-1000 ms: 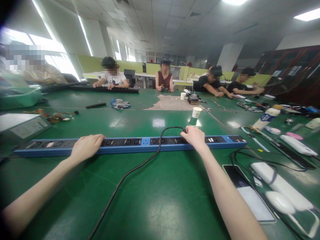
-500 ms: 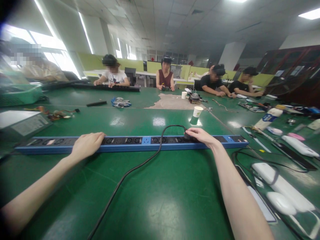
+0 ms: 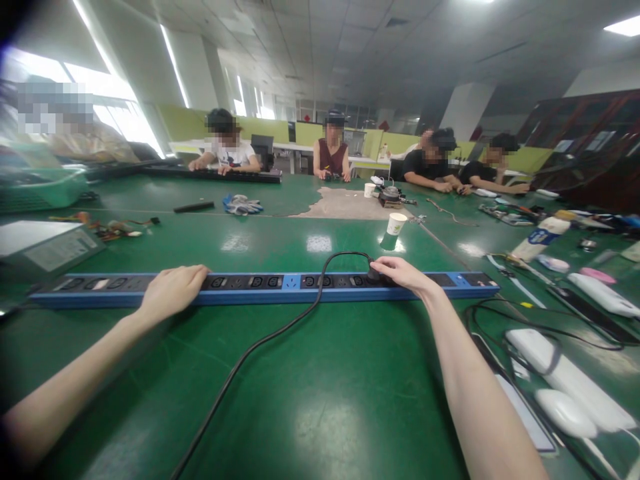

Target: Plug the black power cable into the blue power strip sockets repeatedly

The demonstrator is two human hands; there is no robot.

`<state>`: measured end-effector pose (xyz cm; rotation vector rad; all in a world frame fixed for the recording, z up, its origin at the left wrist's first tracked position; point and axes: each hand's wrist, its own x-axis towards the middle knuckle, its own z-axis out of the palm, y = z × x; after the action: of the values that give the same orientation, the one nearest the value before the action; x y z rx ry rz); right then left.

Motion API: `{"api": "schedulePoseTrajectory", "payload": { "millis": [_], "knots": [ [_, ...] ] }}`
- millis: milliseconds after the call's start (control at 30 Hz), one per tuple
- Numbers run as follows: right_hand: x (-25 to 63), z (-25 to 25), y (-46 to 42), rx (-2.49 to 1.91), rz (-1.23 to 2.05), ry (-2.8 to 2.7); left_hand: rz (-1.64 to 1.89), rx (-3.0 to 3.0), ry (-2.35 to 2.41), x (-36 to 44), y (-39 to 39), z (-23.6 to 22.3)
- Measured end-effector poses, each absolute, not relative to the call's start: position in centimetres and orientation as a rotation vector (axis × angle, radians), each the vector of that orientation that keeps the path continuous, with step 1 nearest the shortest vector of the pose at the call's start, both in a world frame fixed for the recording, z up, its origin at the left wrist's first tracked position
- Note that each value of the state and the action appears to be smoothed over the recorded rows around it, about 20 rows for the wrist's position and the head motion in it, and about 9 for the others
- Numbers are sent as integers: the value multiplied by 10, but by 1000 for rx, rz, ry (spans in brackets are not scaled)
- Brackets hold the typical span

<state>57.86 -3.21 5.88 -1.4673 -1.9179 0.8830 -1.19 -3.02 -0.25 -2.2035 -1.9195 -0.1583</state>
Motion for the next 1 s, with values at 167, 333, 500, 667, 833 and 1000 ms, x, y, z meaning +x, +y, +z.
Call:
{"api": "schedulePoseTrajectory", "payload": {
  "millis": [167,333,500,667,833,1000],
  "knots": [
    [580,57,-32,-1468,898,-1901,-157,-2200,-1942,-12,-29,-2],
    [583,53,-31,-1431,956,-1878,-176,-2215,-1914,-14,-26,-5],
    [582,52,-34,-1406,1007,-1843,-222,-2210,-1956,-13,-28,-3],
    [582,54,-37,-1372,1049,-1831,-602,-2177,-1805,31,-46,18],
    [582,52,-37,-1386,1020,-1852,-874,-2370,-1511,123,-62,22],
    [579,45,-39,-1430,908,-1860,-890,-2433,-1313,172,-60,-2]
  ]
}}
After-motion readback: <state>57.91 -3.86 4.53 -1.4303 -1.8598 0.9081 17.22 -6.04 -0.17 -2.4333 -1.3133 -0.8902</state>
